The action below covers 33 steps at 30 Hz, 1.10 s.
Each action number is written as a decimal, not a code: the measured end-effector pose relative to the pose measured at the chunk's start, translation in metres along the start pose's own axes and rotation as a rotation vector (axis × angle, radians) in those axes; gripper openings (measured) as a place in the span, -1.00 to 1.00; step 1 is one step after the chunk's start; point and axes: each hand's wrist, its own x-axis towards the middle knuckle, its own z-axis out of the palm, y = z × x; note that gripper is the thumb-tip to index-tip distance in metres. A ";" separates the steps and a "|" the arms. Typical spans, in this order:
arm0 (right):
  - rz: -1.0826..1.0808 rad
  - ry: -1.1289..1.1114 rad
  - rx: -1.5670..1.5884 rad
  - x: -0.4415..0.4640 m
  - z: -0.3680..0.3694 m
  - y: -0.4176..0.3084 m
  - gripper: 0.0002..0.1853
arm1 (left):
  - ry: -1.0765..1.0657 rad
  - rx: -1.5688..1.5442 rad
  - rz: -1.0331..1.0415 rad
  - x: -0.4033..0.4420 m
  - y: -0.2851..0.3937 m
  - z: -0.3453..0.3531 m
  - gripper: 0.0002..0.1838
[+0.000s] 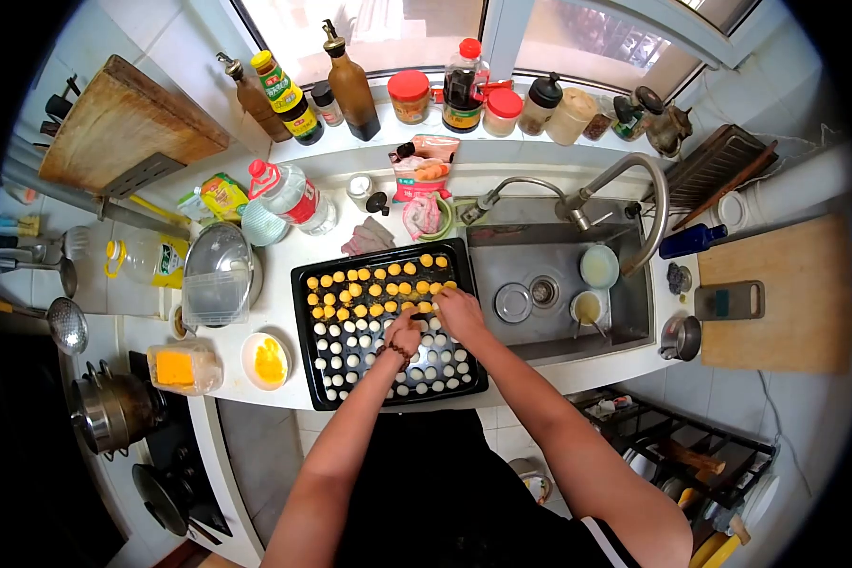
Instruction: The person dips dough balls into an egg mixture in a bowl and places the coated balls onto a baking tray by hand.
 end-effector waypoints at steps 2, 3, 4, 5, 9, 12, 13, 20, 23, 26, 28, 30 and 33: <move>-0.015 0.017 -0.010 0.000 -0.003 0.000 -0.74 | -0.003 -0.046 0.006 0.004 -0.008 -0.001 -0.55; 0.010 0.068 0.045 -0.003 -0.006 -0.001 -0.76 | -0.013 -0.026 -0.003 0.001 -0.003 -0.005 -0.55; 0.033 0.119 0.099 -0.006 -0.008 -0.002 -0.77 | -0.022 -0.008 -0.010 -0.001 0.002 -0.008 -0.55; 0.027 0.123 0.094 -0.007 -0.010 -0.004 -0.77 | -0.055 -0.004 -0.036 -0.004 0.007 -0.012 -0.55; 0.105 0.201 0.334 -0.010 -0.026 -0.032 -0.75 | -0.068 -0.227 -0.101 -0.026 0.028 -0.030 -0.58; 0.087 0.170 0.426 -0.004 -0.024 -0.066 -0.71 | -0.123 -0.634 -0.241 -0.046 0.025 -0.048 -0.59; 0.114 0.134 0.519 -0.001 -0.027 -0.082 -0.70 | -0.126 -0.743 -0.281 -0.053 0.025 -0.059 -0.59; 0.048 0.016 0.650 0.014 -0.002 -0.176 -0.67 | -0.047 -1.065 -0.204 -0.103 -0.012 -0.142 -0.74; -0.174 -0.006 0.677 0.022 0.022 -0.216 -0.67 | 0.051 -0.948 -0.185 -0.126 -0.032 -0.179 -0.77; -0.216 -0.071 0.632 0.030 0.057 -0.260 -0.69 | 0.103 -0.909 -0.164 -0.143 -0.062 -0.220 -0.76; -0.185 -0.134 0.606 0.037 0.071 -0.297 -0.75 | 0.123 -0.921 -0.150 -0.151 -0.087 -0.250 -0.74; -0.225 -0.144 0.605 0.046 0.099 -0.328 -0.74 | 0.214 -0.871 -0.144 -0.143 -0.143 -0.276 -0.75; -0.250 -0.191 0.535 0.058 0.142 -0.366 -0.73 | 0.339 -0.802 -0.108 -0.144 -0.193 -0.330 -0.75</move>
